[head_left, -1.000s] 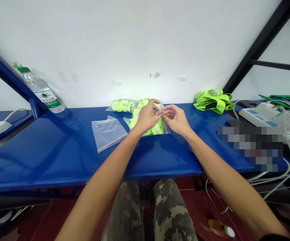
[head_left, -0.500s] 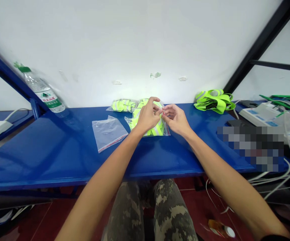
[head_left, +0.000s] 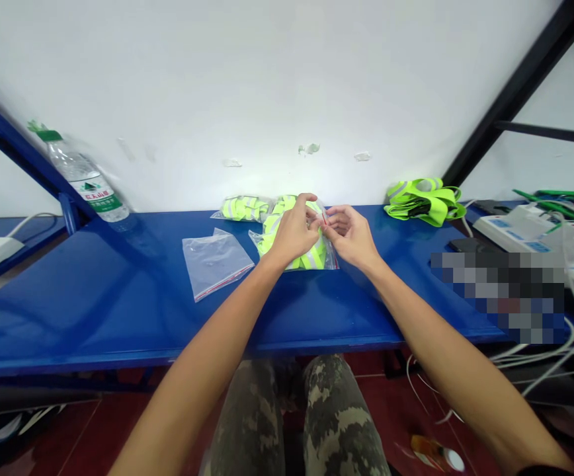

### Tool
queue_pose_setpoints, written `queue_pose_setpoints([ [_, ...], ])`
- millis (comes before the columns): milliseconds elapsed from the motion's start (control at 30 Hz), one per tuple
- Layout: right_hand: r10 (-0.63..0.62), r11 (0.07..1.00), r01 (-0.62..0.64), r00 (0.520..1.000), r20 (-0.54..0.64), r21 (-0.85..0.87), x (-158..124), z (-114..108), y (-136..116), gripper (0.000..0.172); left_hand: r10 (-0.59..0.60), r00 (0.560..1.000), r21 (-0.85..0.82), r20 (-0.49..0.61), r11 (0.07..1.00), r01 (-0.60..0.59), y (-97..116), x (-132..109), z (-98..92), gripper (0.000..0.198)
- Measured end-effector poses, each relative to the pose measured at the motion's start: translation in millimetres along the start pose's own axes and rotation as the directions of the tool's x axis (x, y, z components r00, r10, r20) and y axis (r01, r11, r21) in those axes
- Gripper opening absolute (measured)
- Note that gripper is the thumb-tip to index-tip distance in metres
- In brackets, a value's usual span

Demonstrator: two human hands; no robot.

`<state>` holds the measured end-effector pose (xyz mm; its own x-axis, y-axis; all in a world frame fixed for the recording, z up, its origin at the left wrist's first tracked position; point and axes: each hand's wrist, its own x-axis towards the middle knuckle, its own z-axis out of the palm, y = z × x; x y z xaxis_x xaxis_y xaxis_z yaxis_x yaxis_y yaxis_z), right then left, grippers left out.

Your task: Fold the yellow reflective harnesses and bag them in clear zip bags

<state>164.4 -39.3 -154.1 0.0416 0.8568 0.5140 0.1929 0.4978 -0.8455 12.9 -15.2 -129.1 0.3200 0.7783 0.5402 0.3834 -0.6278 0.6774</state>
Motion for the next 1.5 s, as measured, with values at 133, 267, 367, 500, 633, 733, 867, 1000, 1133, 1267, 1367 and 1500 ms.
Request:
queue_pose_setpoints([
  [133,0.007,1.000,-0.007,1.000,-0.018,-0.007,-1.2,2.0,0.3,0.054,-0.025,1.000,-0.015,0.014,1.000,0.025,1.6,-0.1,-0.9,0.046],
  [267,0.025,0.999,-0.025,1.000,-0.006,0.029,-0.8,2.6,-1.1,0.054,-0.038,0.999,-0.026,0.009,0.999,0.038,2.8,-0.6,-1.3,0.044],
  [367,0.034,0.999,-0.035,0.999,0.008,0.038,0.0,0.0,0.3,0.052,-0.044,0.999,-0.104,0.023,0.993,0.047,1.8,0.4,-1.0,0.045],
  [500,0.002,1.000,0.001,0.994,0.106,-0.031,-1.6,-3.9,3.9,0.042,-0.085,0.996,-0.218,0.019,0.972,0.087,-0.8,3.5,-1.4,0.045],
  [633,-0.088,0.974,0.125,0.977,0.193,-0.190,-7.7,-5.1,3.5,0.032,-0.127,0.991,-0.230,-0.047,0.967,0.113,-0.9,6.1,-5.2,0.040],
  [733,-0.110,0.954,0.176,0.958,0.265,-0.243,-12.9,-6.6,1.6,0.036,-0.127,0.987,-0.205,-0.103,0.973,0.104,0.4,6.5,-7.8,0.040],
  [867,-0.094,0.954,0.174,0.946,0.310,-0.244,-17.2,-11.2,1.8,0.038,-0.122,0.986,-0.164,-0.113,0.981,0.103,2.6,4.6,-6.4,0.041],
  [1000,-0.065,0.960,0.150,0.940,0.335,-0.235,-20.3,-15.2,6.6,0.046,-0.105,0.988,-0.120,-0.114,0.989,0.091,3.2,3.7,-4.4,0.041],
  [1133,0.003,0.967,0.087,0.935,0.356,-0.237,-25.1,-16.9,14.5,0.051,-0.093,0.987,-0.066,-0.134,0.994,0.085,3.3,5.3,-8.0,0.031],
  [1267,0.079,0.982,-0.017,0.941,0.329,-0.189,-27.8,-16.3,19.7,0.042,-0.064,0.998,0.029,-0.027,0.997,0.065,4.8,5.1,-12.8,0.040],
  [1367,0.123,0.987,-0.085,0.944,0.307,-0.135,-27.0,-16.3,21.5,0.038,-0.089,0.995,0.060,0.052,0.994,0.086,4.7,4.4,-15.3,0.052],
  [1500,0.180,0.960,-0.099,0.936,0.302,-0.263,-24.4,-20.2,19.5,0.024,-0.149,0.989,0.008,0.013,0.989,0.149,1.5,6.5,-18.0,0.045],
])
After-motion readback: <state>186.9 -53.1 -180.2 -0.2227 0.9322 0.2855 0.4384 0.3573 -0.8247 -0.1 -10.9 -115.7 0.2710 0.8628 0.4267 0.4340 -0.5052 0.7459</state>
